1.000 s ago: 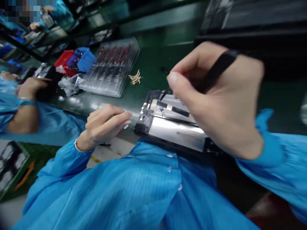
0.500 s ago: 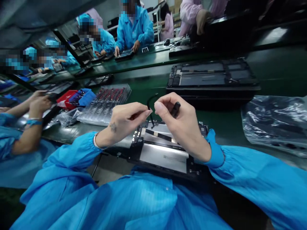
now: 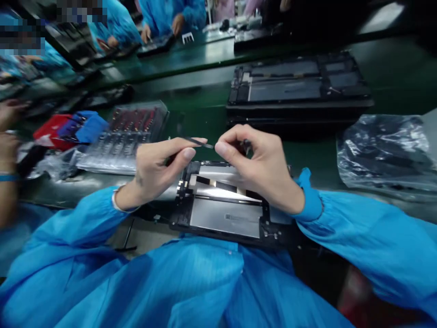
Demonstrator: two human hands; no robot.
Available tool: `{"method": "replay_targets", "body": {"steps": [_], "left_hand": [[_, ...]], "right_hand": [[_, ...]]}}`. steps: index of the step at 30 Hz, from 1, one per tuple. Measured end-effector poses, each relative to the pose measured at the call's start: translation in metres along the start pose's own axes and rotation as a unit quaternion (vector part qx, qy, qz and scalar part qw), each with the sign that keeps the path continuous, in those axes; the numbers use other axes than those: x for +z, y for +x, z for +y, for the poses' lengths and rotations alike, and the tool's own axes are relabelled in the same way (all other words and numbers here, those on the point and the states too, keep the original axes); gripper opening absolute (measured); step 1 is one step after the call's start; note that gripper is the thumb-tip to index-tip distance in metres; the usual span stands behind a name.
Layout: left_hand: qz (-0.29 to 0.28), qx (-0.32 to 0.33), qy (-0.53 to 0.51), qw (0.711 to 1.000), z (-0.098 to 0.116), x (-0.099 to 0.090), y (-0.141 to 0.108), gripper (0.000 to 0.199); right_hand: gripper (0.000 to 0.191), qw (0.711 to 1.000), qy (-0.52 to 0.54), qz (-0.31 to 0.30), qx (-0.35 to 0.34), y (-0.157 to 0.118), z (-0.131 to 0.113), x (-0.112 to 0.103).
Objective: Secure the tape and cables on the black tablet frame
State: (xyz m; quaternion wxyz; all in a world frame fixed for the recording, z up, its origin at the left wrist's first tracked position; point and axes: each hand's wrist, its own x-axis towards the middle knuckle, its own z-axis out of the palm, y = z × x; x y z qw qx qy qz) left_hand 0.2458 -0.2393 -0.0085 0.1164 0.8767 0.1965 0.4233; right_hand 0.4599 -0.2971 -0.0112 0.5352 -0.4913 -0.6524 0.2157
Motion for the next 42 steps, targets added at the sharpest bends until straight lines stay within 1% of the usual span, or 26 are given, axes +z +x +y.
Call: {"method": "replay_targets", "body": {"steps": [1, 3, 5, 7, 10, 13, 15, 18, 21, 25, 28, 31, 35, 39, 42], "left_hand": [[-0.023, 0.023, 0.027, 0.999, -0.003, -0.002, -0.002, 0.024], [-0.063, 0.04, 0.063, 0.995, -0.011, -0.004, -0.006, 0.026], [-0.094, 0.038, 0.082, 0.992, -0.021, -0.004, -0.008, 0.028], [-0.114, 0.033, 0.095, 0.988, -0.029, -0.002, -0.01, 0.03], [-0.145, 0.027, 0.107, 0.983, -0.039, 0.003, -0.011, 0.029], [-0.163, 0.027, 0.098, 0.981, -0.043, 0.008, -0.011, 0.028], [-0.168, 0.036, 0.089, 0.981, -0.044, 0.011, -0.011, 0.027], [-0.179, 0.069, 0.072, 0.979, -0.045, 0.015, -0.009, 0.024], [-0.207, 0.095, 0.033, 0.973, -0.046, 0.02, -0.008, 0.02], [-0.263, 0.092, -0.015, 0.96, -0.05, 0.028, -0.011, 0.018], [-0.287, 0.1, -0.033, 0.952, -0.052, 0.032, -0.013, 0.018], [-0.298, 0.112, -0.024, 0.948, -0.05, 0.034, -0.013, 0.017], [-0.315, 0.12, 0.012, 0.941, -0.046, 0.035, -0.008, 0.018], [-0.31, 0.148, 0.028, 0.939, -0.045, 0.039, -0.007, 0.021], [-0.306, 0.156, 0.03, 0.939, -0.045, 0.04, -0.007, 0.023]], "right_hand": [[0.02, 1.0, -0.027, -0.002, -0.007, 0.0, 0.001, -0.007], [0.018, 0.996, -0.087, -0.03, -0.013, -0.002, 0.006, -0.023], [0.016, 0.987, -0.137, -0.084, -0.004, -0.004, 0.013, -0.039], [0.017, 0.975, -0.163, -0.149, 0.022, -0.007, 0.023, -0.052], [0.023, 0.958, -0.167, -0.223, 0.066, -0.013, 0.036, -0.063], [0.023, 0.944, -0.186, -0.254, 0.096, -0.017, 0.043, -0.069], [0.019, 0.933, -0.213, -0.263, 0.124, -0.017, 0.043, -0.071], [0.019, 0.918, -0.245, -0.269, 0.158, -0.015, 0.042, -0.074], [0.021, 0.912, -0.262, -0.271, 0.161, -0.013, 0.041, -0.074], [0.024, 0.909, -0.27, -0.273, 0.16, -0.011, 0.041, -0.073], [0.026, 0.909, -0.273, -0.273, 0.157, -0.01, 0.044, -0.071], [0.032, 0.913, -0.268, -0.268, 0.151, -0.009, 0.047, -0.07], [0.044, 0.919, -0.259, -0.259, 0.147, -0.008, 0.05, -0.07], [0.042, 0.92, -0.259, -0.255, 0.143, -0.008, 0.05, -0.069], [0.038, 0.919, -0.264, -0.257, 0.144, -0.008, 0.051, -0.069]]}}
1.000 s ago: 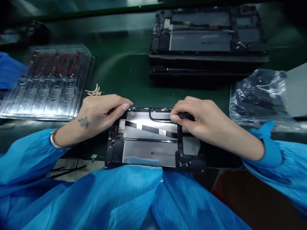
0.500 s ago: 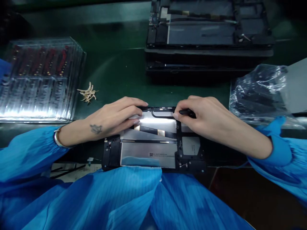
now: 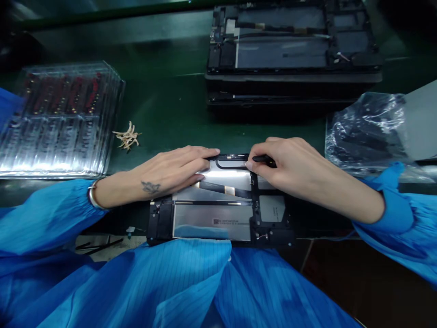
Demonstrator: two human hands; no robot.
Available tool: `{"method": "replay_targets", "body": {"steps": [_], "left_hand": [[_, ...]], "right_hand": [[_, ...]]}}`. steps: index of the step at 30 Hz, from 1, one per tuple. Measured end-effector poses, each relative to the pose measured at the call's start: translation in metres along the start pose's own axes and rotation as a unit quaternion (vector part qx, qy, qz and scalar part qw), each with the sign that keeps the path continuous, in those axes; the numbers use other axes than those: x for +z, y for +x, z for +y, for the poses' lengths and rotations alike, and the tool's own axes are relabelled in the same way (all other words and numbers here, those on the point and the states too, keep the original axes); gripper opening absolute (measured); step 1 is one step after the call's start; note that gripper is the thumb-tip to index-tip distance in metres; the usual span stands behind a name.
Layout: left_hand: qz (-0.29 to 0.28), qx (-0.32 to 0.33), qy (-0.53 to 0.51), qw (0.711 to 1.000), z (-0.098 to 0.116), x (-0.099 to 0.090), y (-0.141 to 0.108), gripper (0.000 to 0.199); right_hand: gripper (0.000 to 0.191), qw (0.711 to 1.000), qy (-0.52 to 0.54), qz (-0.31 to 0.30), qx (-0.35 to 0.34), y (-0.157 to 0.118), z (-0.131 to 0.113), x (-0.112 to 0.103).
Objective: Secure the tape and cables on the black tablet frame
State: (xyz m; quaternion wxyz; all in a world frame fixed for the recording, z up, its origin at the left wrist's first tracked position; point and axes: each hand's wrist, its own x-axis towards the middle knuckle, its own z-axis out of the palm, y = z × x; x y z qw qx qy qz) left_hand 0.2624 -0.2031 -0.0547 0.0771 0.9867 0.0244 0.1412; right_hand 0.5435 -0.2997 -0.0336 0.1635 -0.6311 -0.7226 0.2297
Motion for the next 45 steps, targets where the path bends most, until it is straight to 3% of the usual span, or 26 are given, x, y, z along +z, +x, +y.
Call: {"method": "replay_targets", "body": {"steps": [6, 15, 20, 25, 45], "left_hand": [[-0.008, 0.023, 0.047, 0.999, -0.002, -0.003, 0.0, 0.021], [0.004, 0.121, 0.21, 0.97, -0.002, -0.009, 0.008, 0.019], [-0.007, 0.131, 0.209, 0.969, -0.004, -0.011, 0.011, 0.031], [-0.004, 0.145, 0.206, 0.968, -0.005, -0.014, 0.011, 0.032], [-0.003, 0.147, 0.228, 0.963, -0.003, -0.013, 0.01, 0.035]], "right_hand": [[0.031, 1.0, -0.011, -0.01, 0.016, 0.001, -0.002, -0.001], [0.04, 0.998, 0.04, -0.041, 0.03, 0.0, -0.001, -0.012], [0.04, 0.998, 0.052, -0.03, 0.026, -0.002, -0.002, -0.012], [0.03, 0.999, -0.033, 0.023, 0.019, -0.005, -0.01, -0.004], [0.031, 0.99, -0.129, -0.033, 0.052, -0.004, -0.014, 0.001]]}}
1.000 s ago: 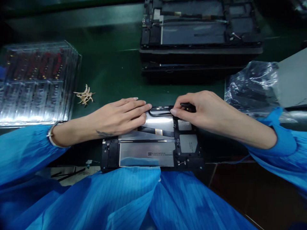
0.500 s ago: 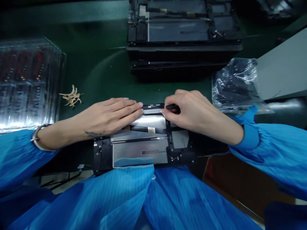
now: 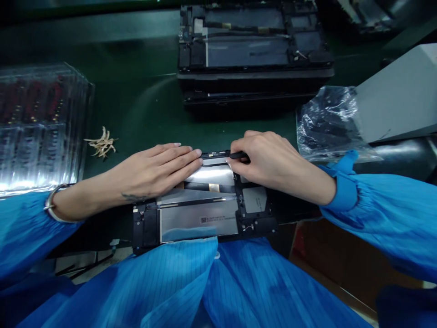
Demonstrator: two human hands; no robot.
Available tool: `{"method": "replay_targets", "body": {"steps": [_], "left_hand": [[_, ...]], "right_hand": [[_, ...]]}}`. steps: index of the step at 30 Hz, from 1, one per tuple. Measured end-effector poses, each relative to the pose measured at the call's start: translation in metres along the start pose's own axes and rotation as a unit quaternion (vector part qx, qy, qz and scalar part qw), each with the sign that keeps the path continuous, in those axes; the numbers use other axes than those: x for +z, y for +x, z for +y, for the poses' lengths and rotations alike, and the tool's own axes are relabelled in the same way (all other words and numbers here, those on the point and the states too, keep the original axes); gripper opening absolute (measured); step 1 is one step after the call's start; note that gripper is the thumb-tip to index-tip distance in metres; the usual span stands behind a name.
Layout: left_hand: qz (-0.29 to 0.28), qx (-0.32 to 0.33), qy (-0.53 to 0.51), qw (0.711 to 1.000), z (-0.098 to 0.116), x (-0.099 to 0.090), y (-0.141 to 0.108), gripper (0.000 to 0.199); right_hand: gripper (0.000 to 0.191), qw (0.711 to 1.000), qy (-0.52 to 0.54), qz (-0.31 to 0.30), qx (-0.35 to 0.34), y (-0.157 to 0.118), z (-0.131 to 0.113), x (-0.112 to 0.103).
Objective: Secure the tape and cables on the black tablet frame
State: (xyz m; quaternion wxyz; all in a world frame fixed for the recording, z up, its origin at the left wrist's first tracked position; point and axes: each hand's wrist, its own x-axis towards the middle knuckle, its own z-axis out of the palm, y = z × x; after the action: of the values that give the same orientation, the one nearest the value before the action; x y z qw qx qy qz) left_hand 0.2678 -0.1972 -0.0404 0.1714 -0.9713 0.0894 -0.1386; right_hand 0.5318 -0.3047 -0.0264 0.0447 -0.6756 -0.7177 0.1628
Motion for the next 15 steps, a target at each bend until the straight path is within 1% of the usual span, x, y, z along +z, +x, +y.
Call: {"method": "replay_targets", "body": {"steps": [5, 8, 12, 13, 14, 15], "left_hand": [[-0.006, 0.004, 0.009, 1.0, 0.002, -0.002, 0.0, 0.035], [-0.006, -0.001, 0.015, 1.0, 0.002, -0.003, 0.004, 0.035], [-0.044, -0.015, 0.008, 0.999, 0.005, -0.005, 0.02, 0.038], [-0.06, -0.025, 0.007, 0.998, 0.006, -0.005, 0.024, 0.039], [-0.074, -0.036, 0.006, 0.997, 0.007, -0.005, 0.029, 0.04], [-0.085, -0.046, 0.004, 0.995, 0.008, -0.005, 0.033, 0.042]], "right_hand": [[0.03, 1.0, -0.01, 0.009, -0.016, -0.002, 0.002, 0.002], [0.028, 1.0, -0.016, 0.012, -0.018, -0.001, 0.001, 0.004], [0.024, 0.999, -0.02, 0.011, -0.024, 0.001, 0.0, 0.002], [0.023, 0.999, -0.022, 0.023, -0.036, -0.001, -0.001, -0.001], [0.024, 0.997, -0.02, 0.054, -0.048, -0.005, -0.002, -0.004], [0.025, 0.993, -0.01, 0.102, -0.056, -0.012, -0.005, -0.008]]}}
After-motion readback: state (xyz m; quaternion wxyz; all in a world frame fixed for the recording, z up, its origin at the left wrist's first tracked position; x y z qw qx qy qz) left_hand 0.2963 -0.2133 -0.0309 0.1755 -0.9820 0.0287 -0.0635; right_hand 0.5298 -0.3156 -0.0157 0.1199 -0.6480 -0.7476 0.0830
